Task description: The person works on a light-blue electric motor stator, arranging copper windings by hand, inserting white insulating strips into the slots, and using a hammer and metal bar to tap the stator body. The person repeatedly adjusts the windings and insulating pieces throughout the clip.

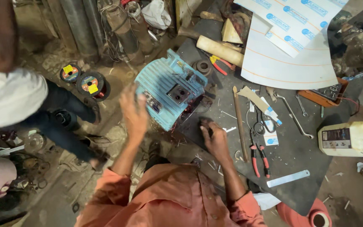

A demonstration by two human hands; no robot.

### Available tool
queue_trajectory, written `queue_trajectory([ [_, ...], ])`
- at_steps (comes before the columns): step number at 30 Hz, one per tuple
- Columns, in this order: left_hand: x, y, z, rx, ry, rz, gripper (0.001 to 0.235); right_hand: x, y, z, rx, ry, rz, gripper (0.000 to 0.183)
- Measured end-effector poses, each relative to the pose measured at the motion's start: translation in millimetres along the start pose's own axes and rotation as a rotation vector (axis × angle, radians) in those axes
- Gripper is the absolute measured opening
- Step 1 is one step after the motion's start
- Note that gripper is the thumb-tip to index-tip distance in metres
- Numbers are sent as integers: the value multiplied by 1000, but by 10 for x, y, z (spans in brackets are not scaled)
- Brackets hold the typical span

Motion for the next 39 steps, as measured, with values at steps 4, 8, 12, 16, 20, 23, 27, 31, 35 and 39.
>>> queue_trajectory([
  [4, -10, -137, 668, 175, 116, -60, 56, -254, -87, 74, 92, -66, 57, 21],
  [8, -4, -119, 799, 144, 69, -27, 51, -867, 6, 358, 20, -288, 375, 10],
  [12, 25, -155, 754, 152, 90, -30, 50, -1599, 206, 998, 22, -539, 529, 14],
  [16, 27, -145, 755, 140, 81, -56, 50, -1974, 405, 1707, 48, -627, 483, 20],
  [20, -3, -139, 799, 90, 117, -90, 53, -2075, 399, 1997, -120, -683, 474, 19],
  [23, -13, -125, 873, 85, 81, -93, 54, -2056, 462, 1987, 20, -561, 459, 18],
  [27, -60, -128, 946, 76, 56, -102, 53, -2026, 490, 1821, 191, -510, 418, 14],
  [31, -57, -145, 989, 75, 70, -102, 52, -2049, 558, 1750, 123, -548, 404, 16],
  [35, -51, -157, 990, 114, 57, -78, 53, -2112, 541, 1641, 235, -432, 493, 11],
  [39, -101, -291, 1065, 233, 146, 57, 46, -1874, 315, 1169, 235, -246, 629, 11],
])
Point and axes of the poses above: each hand's wrist, its own y-axis towards the middle knuckle, its own x-axis out of the palm, z = x × y, the point moved 3 cm from there along y, towards the middle knuckle, and after that the axes turned 9 degrees about y, right-handed, at the moved point
